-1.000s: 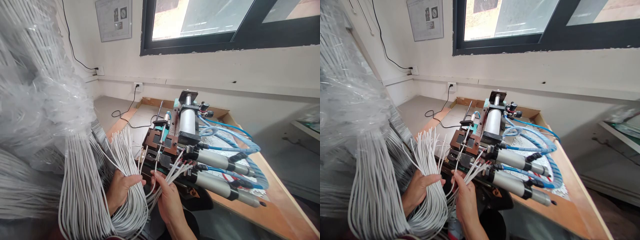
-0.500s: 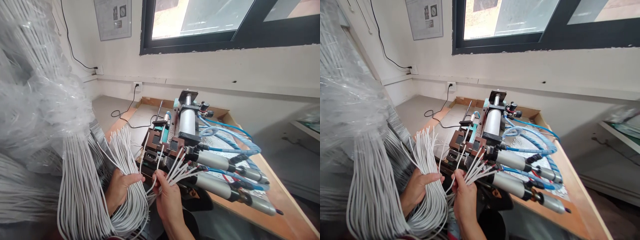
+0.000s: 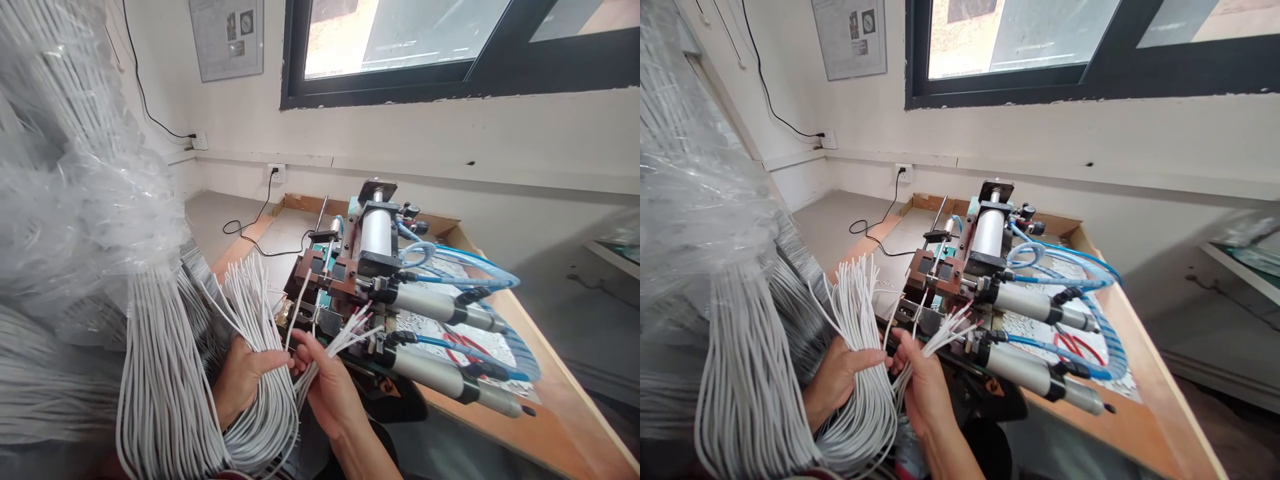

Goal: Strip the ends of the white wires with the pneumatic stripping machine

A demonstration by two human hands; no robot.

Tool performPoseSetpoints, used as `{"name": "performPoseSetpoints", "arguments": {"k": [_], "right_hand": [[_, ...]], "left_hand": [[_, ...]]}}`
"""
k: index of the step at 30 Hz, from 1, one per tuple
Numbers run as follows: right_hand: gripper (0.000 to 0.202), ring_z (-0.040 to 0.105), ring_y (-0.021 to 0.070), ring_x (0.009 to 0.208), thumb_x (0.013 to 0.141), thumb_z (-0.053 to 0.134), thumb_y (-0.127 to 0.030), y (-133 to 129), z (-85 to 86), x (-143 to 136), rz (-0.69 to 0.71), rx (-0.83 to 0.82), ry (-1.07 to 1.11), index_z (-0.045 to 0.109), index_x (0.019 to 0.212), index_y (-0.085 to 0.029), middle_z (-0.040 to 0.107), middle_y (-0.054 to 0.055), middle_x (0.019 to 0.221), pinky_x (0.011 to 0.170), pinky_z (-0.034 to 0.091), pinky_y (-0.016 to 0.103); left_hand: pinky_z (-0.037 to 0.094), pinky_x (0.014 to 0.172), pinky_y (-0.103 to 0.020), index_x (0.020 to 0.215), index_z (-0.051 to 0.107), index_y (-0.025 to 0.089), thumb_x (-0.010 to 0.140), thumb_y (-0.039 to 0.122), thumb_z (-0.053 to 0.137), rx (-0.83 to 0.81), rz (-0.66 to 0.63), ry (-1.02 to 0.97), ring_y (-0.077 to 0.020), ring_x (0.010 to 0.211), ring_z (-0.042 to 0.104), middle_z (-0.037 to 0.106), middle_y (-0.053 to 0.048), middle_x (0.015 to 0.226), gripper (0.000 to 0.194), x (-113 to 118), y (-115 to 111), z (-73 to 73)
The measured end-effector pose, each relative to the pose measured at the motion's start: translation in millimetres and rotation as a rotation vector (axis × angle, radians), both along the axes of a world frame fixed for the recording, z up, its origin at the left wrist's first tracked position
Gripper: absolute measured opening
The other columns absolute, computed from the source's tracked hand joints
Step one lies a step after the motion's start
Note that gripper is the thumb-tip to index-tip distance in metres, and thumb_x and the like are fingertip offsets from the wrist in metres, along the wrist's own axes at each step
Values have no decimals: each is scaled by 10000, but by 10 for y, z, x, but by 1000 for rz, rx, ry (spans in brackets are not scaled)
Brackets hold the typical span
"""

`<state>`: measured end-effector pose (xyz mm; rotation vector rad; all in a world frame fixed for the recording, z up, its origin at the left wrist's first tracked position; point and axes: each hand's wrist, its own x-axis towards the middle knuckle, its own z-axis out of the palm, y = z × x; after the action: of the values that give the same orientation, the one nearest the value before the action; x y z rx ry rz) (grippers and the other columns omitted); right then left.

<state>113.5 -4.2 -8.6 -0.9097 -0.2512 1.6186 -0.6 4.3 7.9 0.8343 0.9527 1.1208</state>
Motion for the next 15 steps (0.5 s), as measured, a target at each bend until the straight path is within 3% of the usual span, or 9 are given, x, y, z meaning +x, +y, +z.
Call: {"name": "performPoseSetpoints", "arguments": {"k": [4, 8, 15], "right_hand": [[249, 465, 115, 559, 546, 773, -366, -70, -27, -47, -95, 95, -187, 661, 639, -164, 572, -9, 579, 572, 366, 243], [231, 443, 118, 578, 659, 691, -401, -165, -116, -18, -167, 152, -325, 646, 659, -174, 571, -6, 602, 567, 339, 239], [244, 398, 115, 507, 642, 691, -384, -188, -182, 40, -202, 93, -346, 669, 705, -150, 513, -12, 551, 503, 308, 248]], "left_hand": [[469, 723, -280, 713, 676, 149, 535, 52, 659, 56, -27, 4, -161, 671, 599, 683, 0, 683, 204, 6, -4, -1], [479, 659, -275, 655, 659, 147, 548, 117, 686, -22, 0, -20, -161, 612, 612, 667, 8, 600, 115, -31, -18, -22], [508, 585, -301, 719, 601, 153, 542, 168, 702, -117, 62, -39, -171, 546, 632, 634, 22, 600, 205, -59, -32, -39]]}}
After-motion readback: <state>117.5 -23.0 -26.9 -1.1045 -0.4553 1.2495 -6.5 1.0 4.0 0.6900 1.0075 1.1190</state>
